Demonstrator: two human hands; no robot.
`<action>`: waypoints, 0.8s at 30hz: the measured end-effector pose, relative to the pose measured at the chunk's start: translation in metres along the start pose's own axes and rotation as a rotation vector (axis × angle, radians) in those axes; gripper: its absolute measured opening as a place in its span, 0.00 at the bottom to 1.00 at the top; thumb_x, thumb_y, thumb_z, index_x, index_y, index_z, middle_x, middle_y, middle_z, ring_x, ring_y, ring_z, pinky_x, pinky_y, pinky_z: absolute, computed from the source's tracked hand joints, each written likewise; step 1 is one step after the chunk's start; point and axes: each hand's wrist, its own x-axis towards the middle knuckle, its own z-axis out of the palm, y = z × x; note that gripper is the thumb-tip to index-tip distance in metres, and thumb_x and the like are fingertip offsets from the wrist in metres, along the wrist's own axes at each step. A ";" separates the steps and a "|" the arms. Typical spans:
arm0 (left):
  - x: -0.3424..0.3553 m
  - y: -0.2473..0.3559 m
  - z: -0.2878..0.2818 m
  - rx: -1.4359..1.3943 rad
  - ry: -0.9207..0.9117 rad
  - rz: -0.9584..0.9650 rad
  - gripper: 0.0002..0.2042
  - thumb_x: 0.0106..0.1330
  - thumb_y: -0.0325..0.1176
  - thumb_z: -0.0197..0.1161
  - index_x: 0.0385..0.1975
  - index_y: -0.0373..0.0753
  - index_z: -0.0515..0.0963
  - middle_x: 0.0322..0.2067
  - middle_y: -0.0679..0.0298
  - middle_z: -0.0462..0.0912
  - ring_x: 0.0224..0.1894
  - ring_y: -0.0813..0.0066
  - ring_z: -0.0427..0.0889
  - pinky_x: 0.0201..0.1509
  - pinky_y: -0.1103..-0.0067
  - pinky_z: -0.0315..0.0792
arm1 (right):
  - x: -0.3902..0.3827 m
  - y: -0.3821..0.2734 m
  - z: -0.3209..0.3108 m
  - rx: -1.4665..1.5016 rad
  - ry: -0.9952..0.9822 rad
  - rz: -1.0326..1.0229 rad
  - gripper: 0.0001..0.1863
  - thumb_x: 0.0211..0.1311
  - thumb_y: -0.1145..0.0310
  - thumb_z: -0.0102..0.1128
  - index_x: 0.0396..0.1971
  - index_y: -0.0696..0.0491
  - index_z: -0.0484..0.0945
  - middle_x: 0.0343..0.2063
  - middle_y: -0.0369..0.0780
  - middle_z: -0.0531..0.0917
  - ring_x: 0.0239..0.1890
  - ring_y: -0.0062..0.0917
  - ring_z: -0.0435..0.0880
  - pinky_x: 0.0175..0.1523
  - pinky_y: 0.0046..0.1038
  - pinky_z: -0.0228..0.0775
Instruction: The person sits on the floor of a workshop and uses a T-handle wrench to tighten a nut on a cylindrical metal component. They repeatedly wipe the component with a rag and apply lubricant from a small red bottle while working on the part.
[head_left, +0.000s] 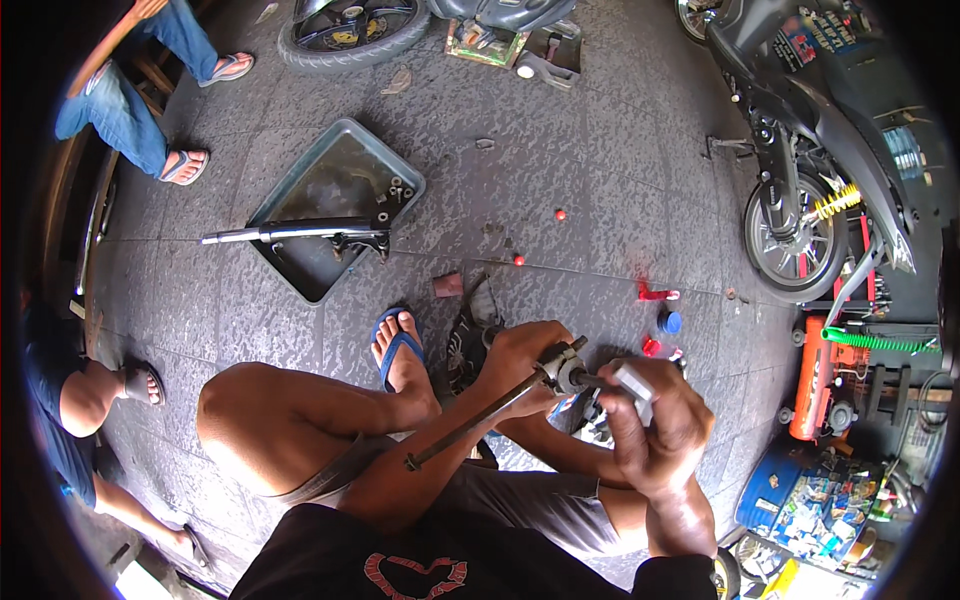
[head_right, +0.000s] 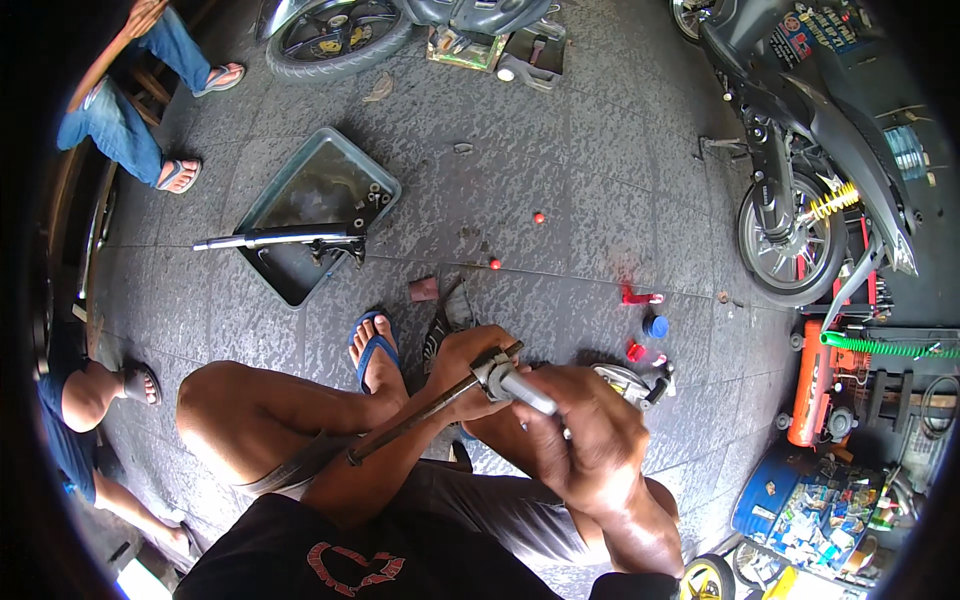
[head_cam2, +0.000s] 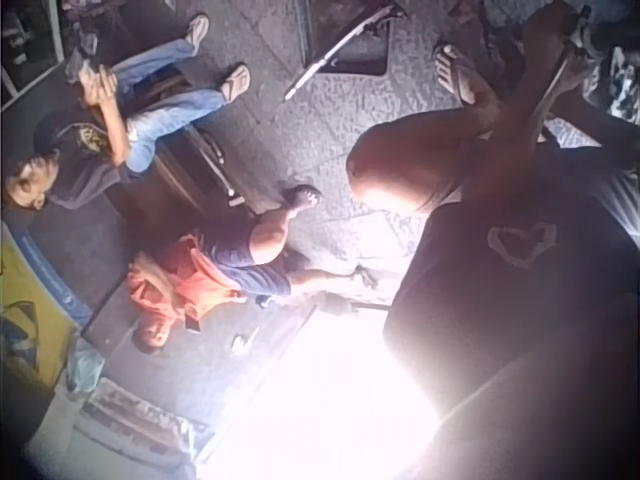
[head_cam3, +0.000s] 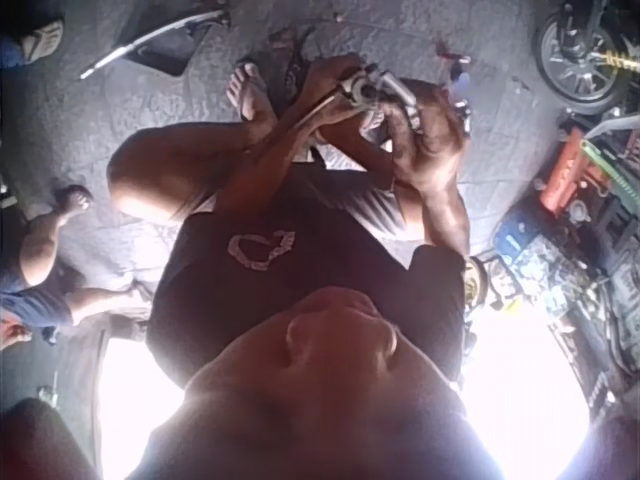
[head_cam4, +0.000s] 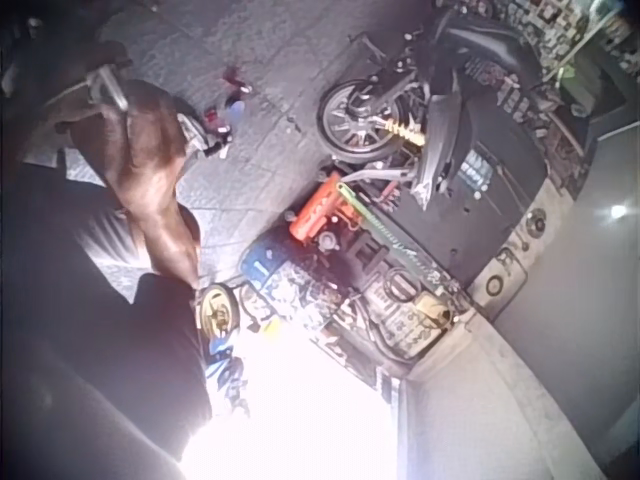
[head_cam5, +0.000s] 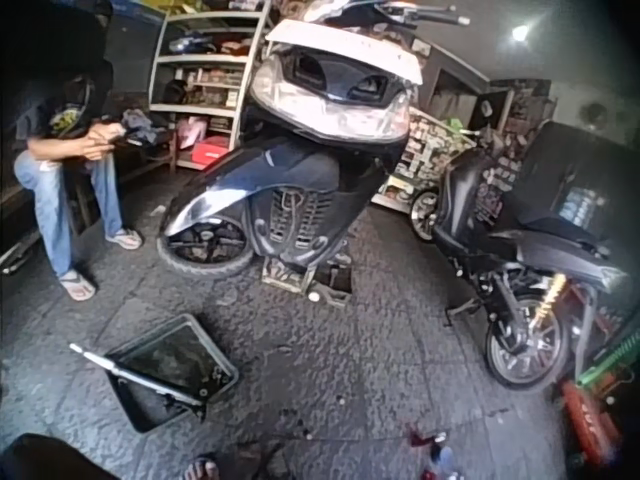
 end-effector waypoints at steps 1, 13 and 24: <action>0.000 0.000 0.000 0.004 -0.001 -0.007 0.13 0.53 0.35 0.74 0.30 0.39 0.76 0.24 0.64 0.78 0.24 0.68 0.81 0.28 0.73 0.73 | 0.000 0.000 0.000 -0.014 0.005 -0.020 0.11 0.59 0.75 0.70 0.41 0.61 0.81 0.33 0.46 0.86 0.30 0.29 0.87 0.33 0.25 0.78; 0.002 -0.001 -0.001 -0.010 -0.020 0.002 0.16 0.49 0.36 0.77 0.31 0.38 0.76 0.24 0.62 0.78 0.26 0.65 0.81 0.29 0.73 0.73 | -0.010 0.009 0.016 0.228 0.075 0.087 0.10 0.60 0.78 0.68 0.40 0.61 0.78 0.37 0.47 0.87 0.35 0.33 0.89 0.40 0.28 0.81; 0.004 -0.001 0.001 -0.002 -0.016 0.021 0.18 0.47 0.36 0.79 0.31 0.38 0.76 0.24 0.63 0.79 0.25 0.68 0.82 0.28 0.74 0.73 | -0.009 0.018 0.003 0.356 -0.067 0.116 0.09 0.65 0.82 0.59 0.44 0.61 0.78 0.43 0.50 0.87 0.42 0.32 0.89 0.45 0.30 0.82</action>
